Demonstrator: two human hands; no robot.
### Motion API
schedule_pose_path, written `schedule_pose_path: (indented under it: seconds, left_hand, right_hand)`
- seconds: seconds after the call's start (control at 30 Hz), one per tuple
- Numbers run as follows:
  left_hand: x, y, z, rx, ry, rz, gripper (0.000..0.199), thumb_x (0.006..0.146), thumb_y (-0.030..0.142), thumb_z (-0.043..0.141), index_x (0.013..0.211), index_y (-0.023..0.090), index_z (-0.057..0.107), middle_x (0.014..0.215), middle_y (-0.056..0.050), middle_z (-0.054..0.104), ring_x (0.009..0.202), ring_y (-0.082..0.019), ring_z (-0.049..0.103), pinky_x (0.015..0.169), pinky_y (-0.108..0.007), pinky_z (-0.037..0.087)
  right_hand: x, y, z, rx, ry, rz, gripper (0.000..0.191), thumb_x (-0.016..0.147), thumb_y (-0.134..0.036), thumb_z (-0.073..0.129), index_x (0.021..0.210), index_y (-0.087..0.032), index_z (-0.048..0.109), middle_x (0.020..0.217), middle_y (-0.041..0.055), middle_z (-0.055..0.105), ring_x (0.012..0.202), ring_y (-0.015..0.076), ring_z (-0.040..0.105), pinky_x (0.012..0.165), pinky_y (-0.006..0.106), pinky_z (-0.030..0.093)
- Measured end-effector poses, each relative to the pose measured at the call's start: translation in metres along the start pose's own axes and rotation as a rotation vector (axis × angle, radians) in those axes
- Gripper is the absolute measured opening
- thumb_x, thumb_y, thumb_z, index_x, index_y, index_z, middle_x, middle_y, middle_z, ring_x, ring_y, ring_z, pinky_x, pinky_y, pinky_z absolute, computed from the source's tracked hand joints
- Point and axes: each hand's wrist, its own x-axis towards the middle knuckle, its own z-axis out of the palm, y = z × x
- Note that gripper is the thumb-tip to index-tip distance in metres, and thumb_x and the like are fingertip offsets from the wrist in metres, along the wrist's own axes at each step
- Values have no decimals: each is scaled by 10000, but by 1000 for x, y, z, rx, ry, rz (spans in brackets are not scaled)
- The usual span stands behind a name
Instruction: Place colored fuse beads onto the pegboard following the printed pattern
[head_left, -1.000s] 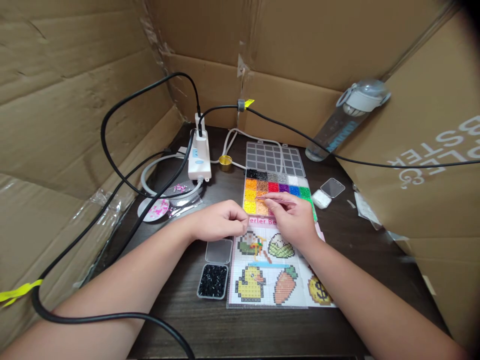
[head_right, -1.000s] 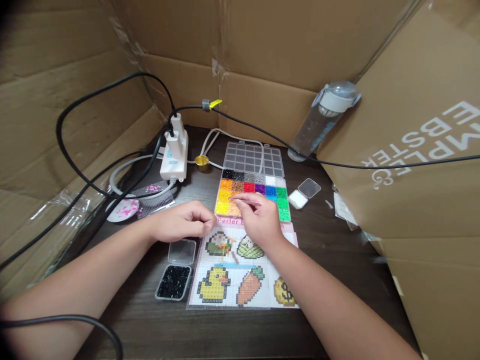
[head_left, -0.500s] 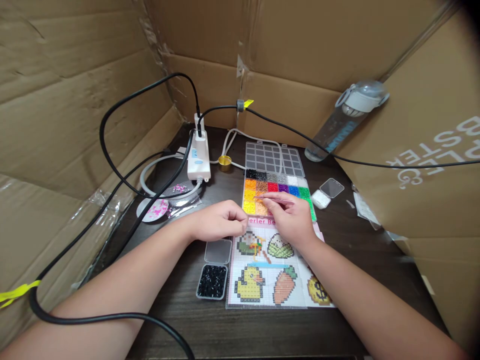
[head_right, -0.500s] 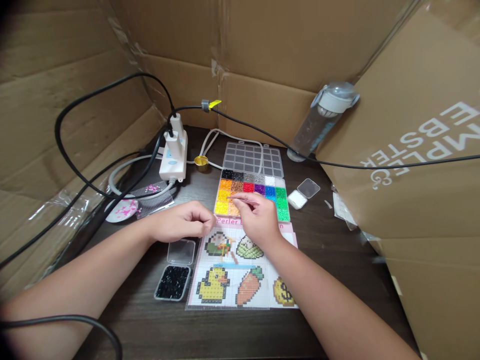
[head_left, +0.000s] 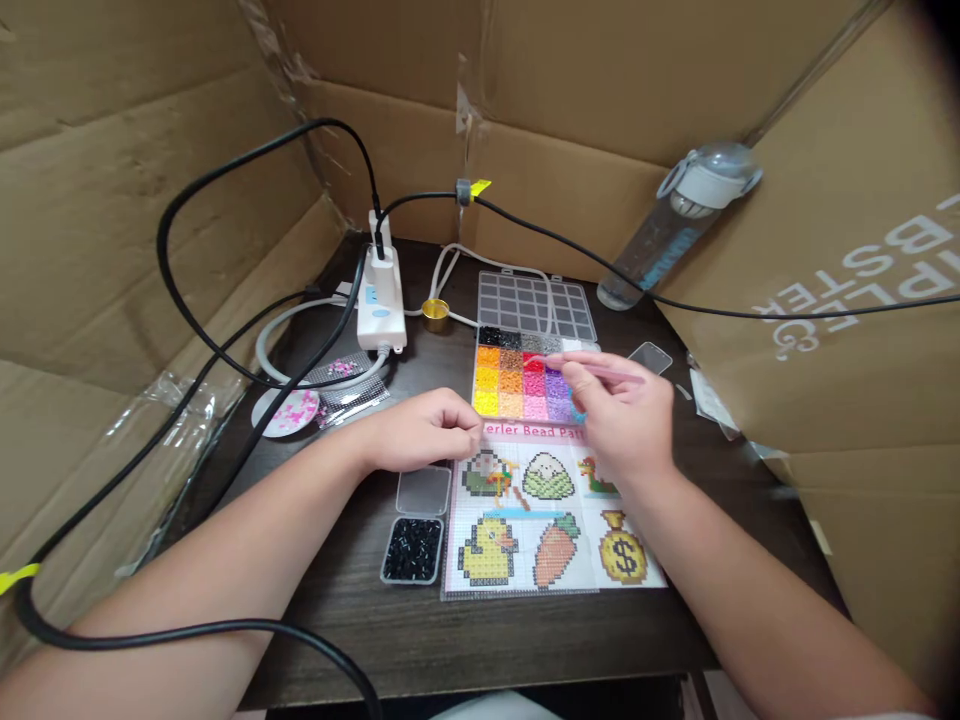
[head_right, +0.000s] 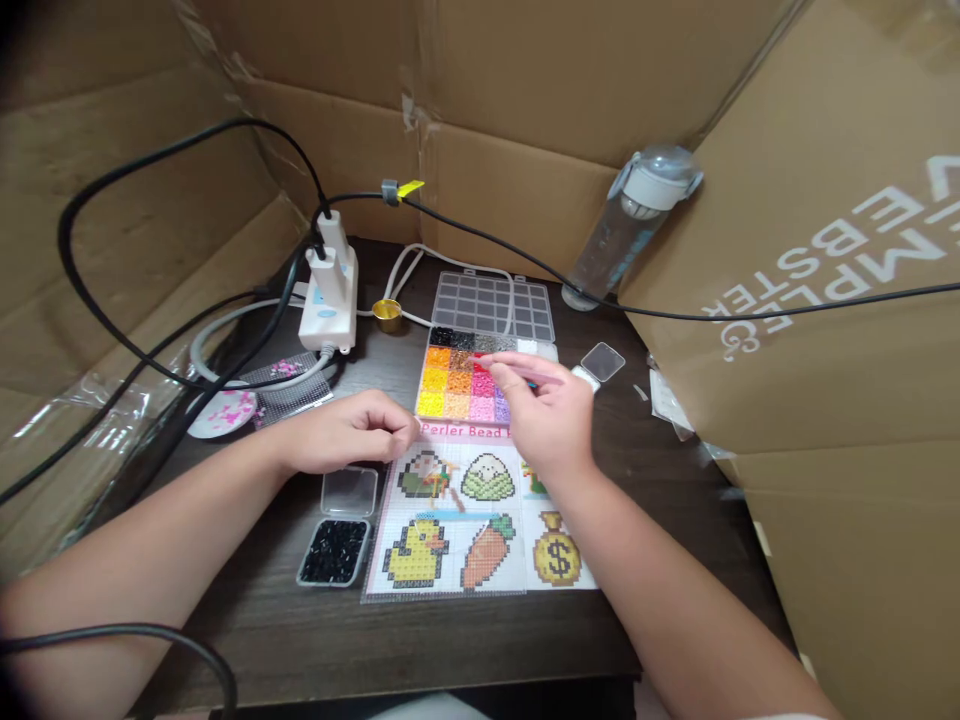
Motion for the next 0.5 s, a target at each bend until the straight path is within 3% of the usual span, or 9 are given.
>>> schedule_pose_path:
  seconds: [0.1,0.23,0.5]
  left_hand:
    - [0,1,0,15,-2,-1,245,787,239,529,564,168,456,554,50,358,540,-91,307,523,-254,240]
    - [1,4,0,21,11,-4,251,777,245,530,551,164,455,542,52,349,544,-89,304,524,-243,249]
    - [3,9,0,17,25,-6,278,774,229,551,527,168,439,535,46,356,541,-94,316,521,-248,259]
  right_hand:
    - [3,-7,-24,72,66,-7,122,840,-333,720,892,-230,760,907,66,792,632,168,667,543,320,536]
    - [1,-8,-49,114,-4,31,115,835,-346,725,866,-238,751,880,68,787,526,135,552,430,288,394]
    - [-11,16,-50,342,-114,299,86,734,-302,792,760,-223,769,828,59,777,469,86,427,412,260,305]
